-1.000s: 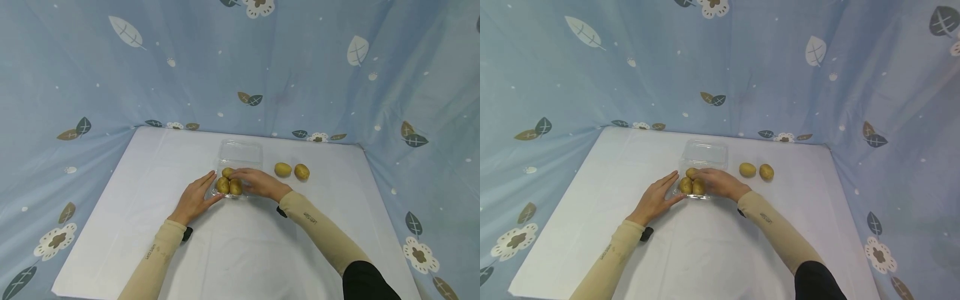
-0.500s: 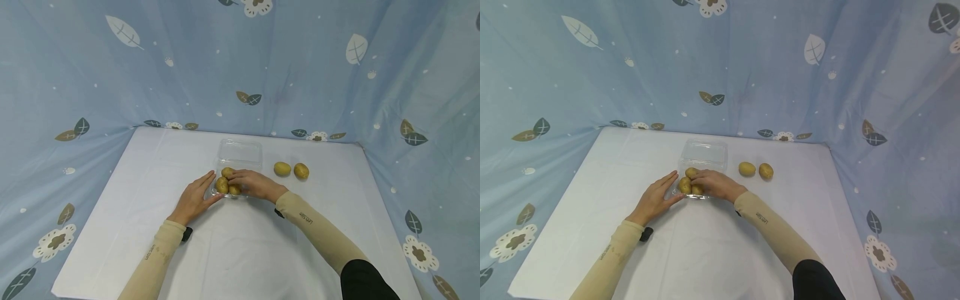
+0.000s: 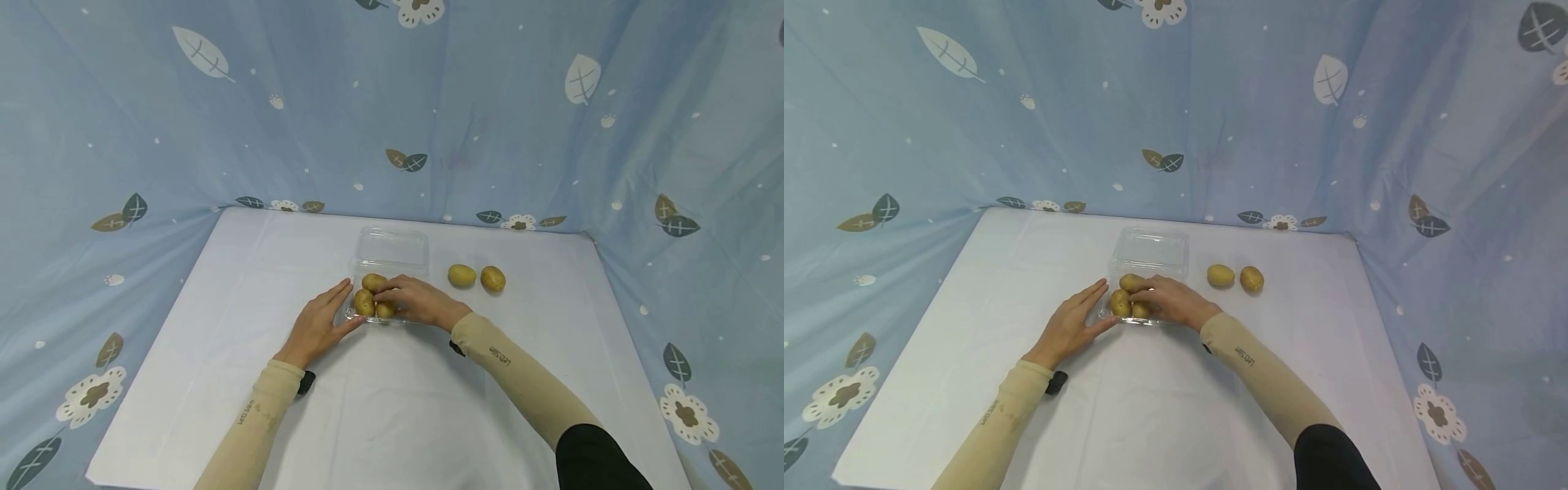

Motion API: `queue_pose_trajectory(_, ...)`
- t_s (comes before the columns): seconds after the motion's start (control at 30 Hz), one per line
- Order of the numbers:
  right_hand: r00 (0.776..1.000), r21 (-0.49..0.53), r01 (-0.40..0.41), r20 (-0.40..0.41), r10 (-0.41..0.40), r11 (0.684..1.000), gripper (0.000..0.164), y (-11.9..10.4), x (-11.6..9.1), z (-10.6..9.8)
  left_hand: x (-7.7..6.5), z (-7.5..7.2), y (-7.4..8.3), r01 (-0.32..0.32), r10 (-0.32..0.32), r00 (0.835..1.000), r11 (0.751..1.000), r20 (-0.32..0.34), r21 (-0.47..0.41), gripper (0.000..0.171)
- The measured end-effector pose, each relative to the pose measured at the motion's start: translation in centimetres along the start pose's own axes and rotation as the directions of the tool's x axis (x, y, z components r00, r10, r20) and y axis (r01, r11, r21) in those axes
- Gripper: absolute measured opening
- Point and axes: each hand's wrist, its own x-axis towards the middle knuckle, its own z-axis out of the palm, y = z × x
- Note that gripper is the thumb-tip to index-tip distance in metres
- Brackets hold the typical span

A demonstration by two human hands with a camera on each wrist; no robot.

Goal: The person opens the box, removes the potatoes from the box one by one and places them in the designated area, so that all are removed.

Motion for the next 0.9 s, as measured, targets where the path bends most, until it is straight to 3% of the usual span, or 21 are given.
queue_pose_trajectory(0.2,0.999,0.007,-0.045,0.016,0.045,0.999,0.054,-0.03,-0.23,-0.08,0.02,0.03,-0.13,0.003,-0.003,1.0,1.0,0.009,0.001,0.082)
queue_pose_trajectory(0.67,0.999,-0.036,-0.047,0.009,0.048,0.998,0.053,-0.02,-0.21,-0.07,0.07,-0.08,-0.08,0.006,-0.006,1.0,1.0,0.009,0.0,0.082)
queue_pose_trajectory(0.9,0.998,0.015,-0.07,0.011,0.07,0.997,0.052,-0.09,-0.36,-0.21,0.09,-0.33,0.17,0.007,-0.007,1.0,1.0,0.02,0.006,0.081)
